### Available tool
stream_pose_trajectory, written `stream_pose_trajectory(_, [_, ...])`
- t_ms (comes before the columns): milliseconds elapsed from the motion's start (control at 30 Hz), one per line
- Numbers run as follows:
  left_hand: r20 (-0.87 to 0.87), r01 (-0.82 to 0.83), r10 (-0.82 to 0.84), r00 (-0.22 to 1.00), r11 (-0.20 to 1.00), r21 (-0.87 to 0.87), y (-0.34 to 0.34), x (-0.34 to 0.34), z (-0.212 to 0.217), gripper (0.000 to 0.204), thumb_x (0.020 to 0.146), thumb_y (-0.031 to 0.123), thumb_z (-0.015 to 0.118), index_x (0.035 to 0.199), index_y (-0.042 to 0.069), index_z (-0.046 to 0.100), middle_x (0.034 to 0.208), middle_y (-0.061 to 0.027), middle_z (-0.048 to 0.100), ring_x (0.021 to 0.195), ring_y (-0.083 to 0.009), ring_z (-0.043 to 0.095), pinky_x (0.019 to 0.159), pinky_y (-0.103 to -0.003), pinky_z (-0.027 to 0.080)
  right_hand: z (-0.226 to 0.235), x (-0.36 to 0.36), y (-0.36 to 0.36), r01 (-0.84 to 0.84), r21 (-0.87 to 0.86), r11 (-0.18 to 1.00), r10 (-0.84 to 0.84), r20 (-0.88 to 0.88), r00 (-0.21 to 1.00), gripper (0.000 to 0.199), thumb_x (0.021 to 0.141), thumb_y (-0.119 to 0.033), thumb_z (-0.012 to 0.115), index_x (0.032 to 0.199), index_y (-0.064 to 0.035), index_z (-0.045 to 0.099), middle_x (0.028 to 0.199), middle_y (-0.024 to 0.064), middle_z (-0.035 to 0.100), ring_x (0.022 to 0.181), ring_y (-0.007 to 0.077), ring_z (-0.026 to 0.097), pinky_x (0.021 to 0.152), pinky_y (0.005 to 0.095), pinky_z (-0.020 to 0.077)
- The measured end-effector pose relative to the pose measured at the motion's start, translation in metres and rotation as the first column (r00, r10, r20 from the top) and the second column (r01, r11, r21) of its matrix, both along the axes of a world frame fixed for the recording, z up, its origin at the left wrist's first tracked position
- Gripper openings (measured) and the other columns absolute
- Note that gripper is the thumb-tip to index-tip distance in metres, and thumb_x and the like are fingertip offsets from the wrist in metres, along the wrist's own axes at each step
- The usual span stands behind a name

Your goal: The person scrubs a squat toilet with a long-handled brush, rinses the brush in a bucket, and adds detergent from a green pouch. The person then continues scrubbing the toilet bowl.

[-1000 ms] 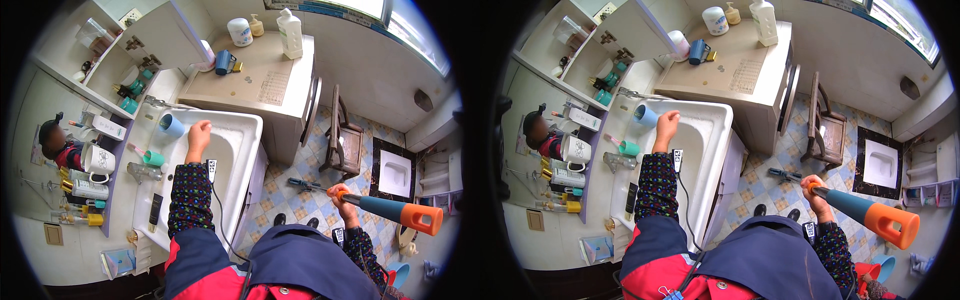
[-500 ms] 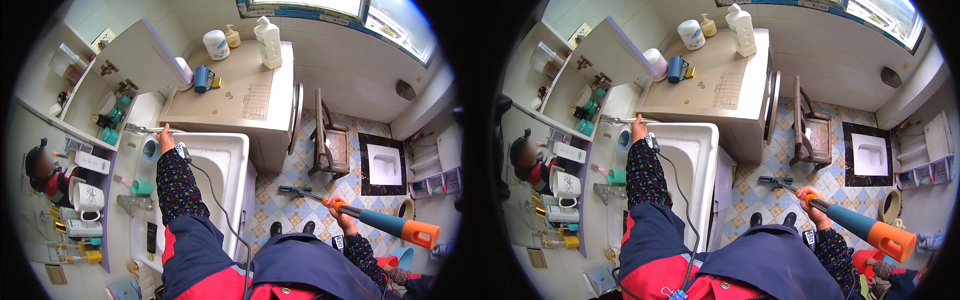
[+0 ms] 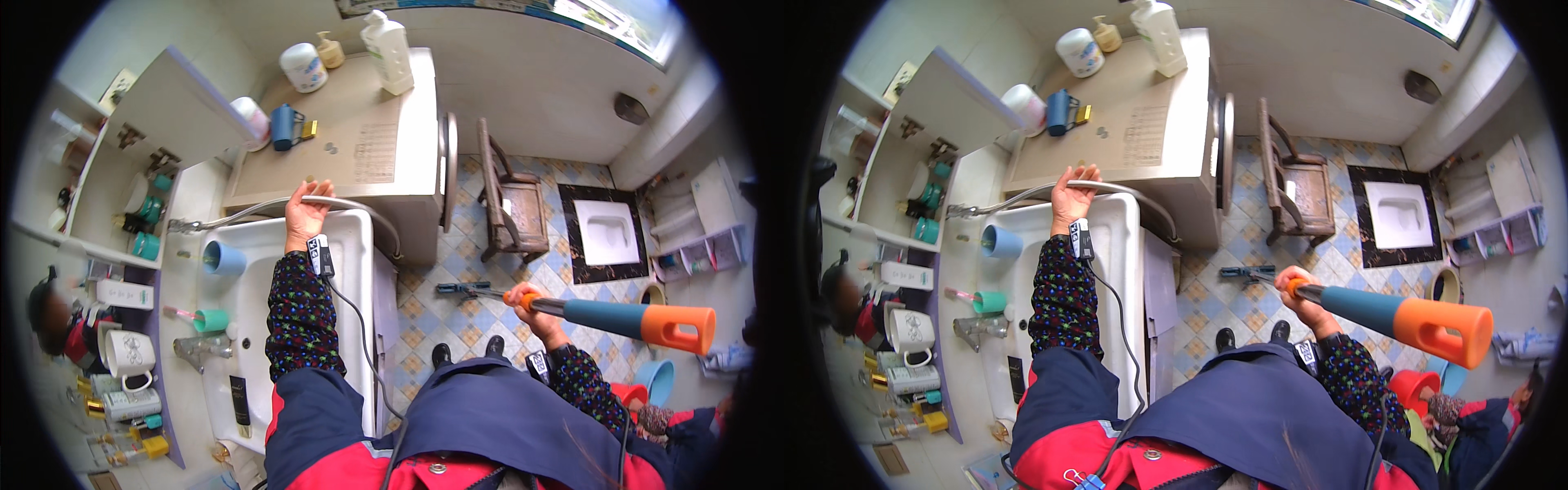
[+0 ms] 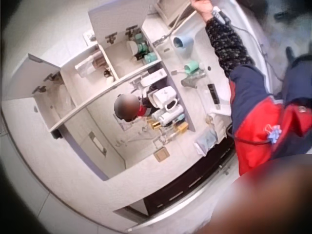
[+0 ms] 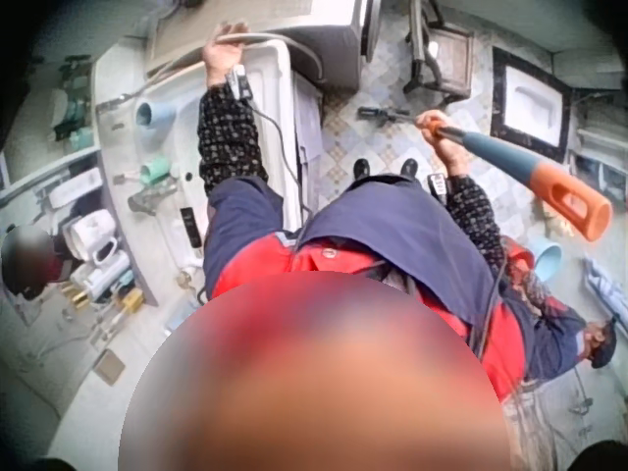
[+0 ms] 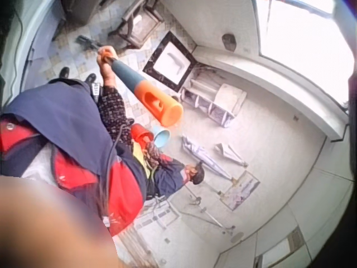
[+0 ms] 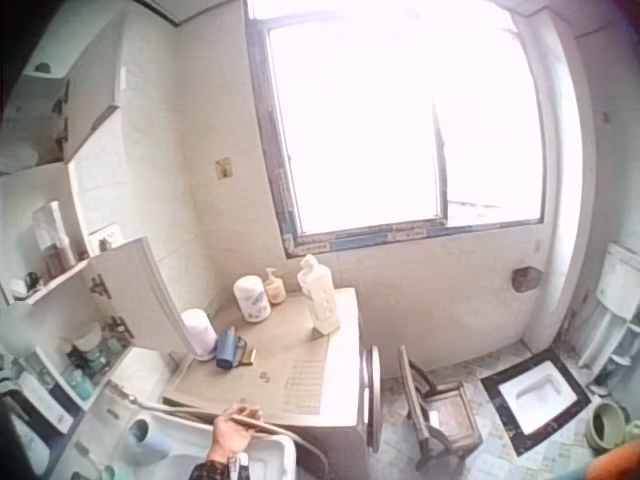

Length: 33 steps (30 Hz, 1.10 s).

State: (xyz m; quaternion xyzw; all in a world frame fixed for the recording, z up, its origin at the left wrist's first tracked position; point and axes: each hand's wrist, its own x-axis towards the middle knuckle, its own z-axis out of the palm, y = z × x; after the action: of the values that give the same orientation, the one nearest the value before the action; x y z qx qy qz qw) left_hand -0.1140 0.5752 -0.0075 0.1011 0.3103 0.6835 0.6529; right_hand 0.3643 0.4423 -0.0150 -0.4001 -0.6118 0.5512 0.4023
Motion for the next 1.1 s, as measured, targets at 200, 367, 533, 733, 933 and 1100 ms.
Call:
stream_pose_trajectory(200, [-0.237, 0.261, -0.256, 0.937, 0.965, -0.007, 0.024, 0.166, -0.010, 0.014, 0.088, 0.021, 0.048, 0.090, 0.008, 0.052, 0.101, -0.0142, 0.060, 0.094, -0.0249, 0.056, 0.084, -0.037, 0.043, -0.016, 0.028, 0.006, 0.006, -0.109, 0.994, 0.004, 0.090, 0.996, 0.016, 0.066, 0.003, 0.051, 0.079, -0.0058, 0.050, 0.081, 0.0036, 0.052, 0.082, 0.0133, 0.049, 0.078, 0.0278, 0.0395])
stream_pose_trajectory(367, [-0.137, 0.317, -0.364, 0.921, 0.906, -0.280, 0.012, 0.217, -0.054, 0.024, 0.089, 0.032, 0.045, 0.096, 0.009, 0.051, 0.096, -0.0194, 0.057, 0.093, -0.0317, 0.056, 0.082, -0.043, 0.046, -0.006, 0.045, -0.002, -0.062, 0.106, 0.992, 0.032, 0.271, 0.962, 0.012, 0.065, -0.006, 0.057, 0.076, -0.0078, 0.052, 0.088, 0.0061, 0.055, 0.086, 0.0179, 0.052, 0.077, 0.0297, 0.0411])
stream_pose_trajectory(533, [-0.320, 0.192, -0.246, 0.915, 0.963, -0.191, -0.003, 0.231, -0.091, 0.027, 0.088, 0.031, 0.048, 0.095, 0.005, 0.050, 0.083, -0.0149, 0.057, 0.080, -0.0269, 0.059, 0.072, -0.039, 0.051, -0.001, 0.059, -0.017, -0.333, 0.068, 0.941, 0.300, 0.293, 0.908, 0.023, 0.064, -0.009, 0.064, 0.085, -0.0093, 0.055, 0.094, 0.0066, 0.055, 0.096, 0.0226, 0.049, 0.086, 0.0334, 0.0369])
stream_pose_trajectory(733, [-0.414, 0.105, -0.238, 0.878, 0.942, -0.319, -0.027, 0.223, -0.101, 0.026, 0.086, 0.030, 0.052, 0.097, 0.007, 0.050, 0.083, -0.0096, 0.057, 0.077, -0.0190, 0.059, 0.068, -0.033, 0.051, 0.002, 0.077, -0.027, -0.611, -0.231, 0.757, 0.649, 0.149, 0.746, 0.034, 0.072, 0.004, 0.054, 0.104, -0.0073, 0.056, 0.114, 0.0100, 0.052, 0.115, 0.0215, 0.042, 0.096, 0.0335, 0.0326])
stream_pose_trajectory(933, [-0.276, 0.142, -0.203, 0.940, 0.964, -0.225, -0.041, 0.233, -0.082, 0.022, 0.087, 0.026, 0.048, 0.091, 0.005, 0.047, 0.083, -0.0157, 0.058, 0.080, -0.0252, 0.061, 0.067, -0.037, 0.054, -0.017, 0.044, 0.015, -0.161, -0.505, 0.848, 0.336, 0.279, 0.900, 0.017, 0.078, -0.009, 0.054, 0.091, 0.0004, 0.058, 0.084, 0.0073, 0.061, 0.076, 0.0140, 0.059, 0.069, 0.0255, 0.0484])
stream_pose_trajectory(1100, [-0.055, 0.171, -0.186, 0.981, 0.962, -0.213, -0.057, 0.242, -0.062, 0.020, 0.087, 0.023, 0.048, 0.088, 0.003, 0.047, 0.088, -0.0218, 0.057, 0.089, -0.0330, 0.059, 0.072, -0.042, 0.052, -0.033, 0.013, 0.030, -0.062, -0.739, 0.671, 0.175, 0.077, 0.982, 0.036, 0.086, -0.031, 0.049, 0.094, 0.0042, 0.054, 0.082, 0.0108, 0.060, 0.071, 0.0175, 0.060, 0.064, 0.0273, 0.0504])
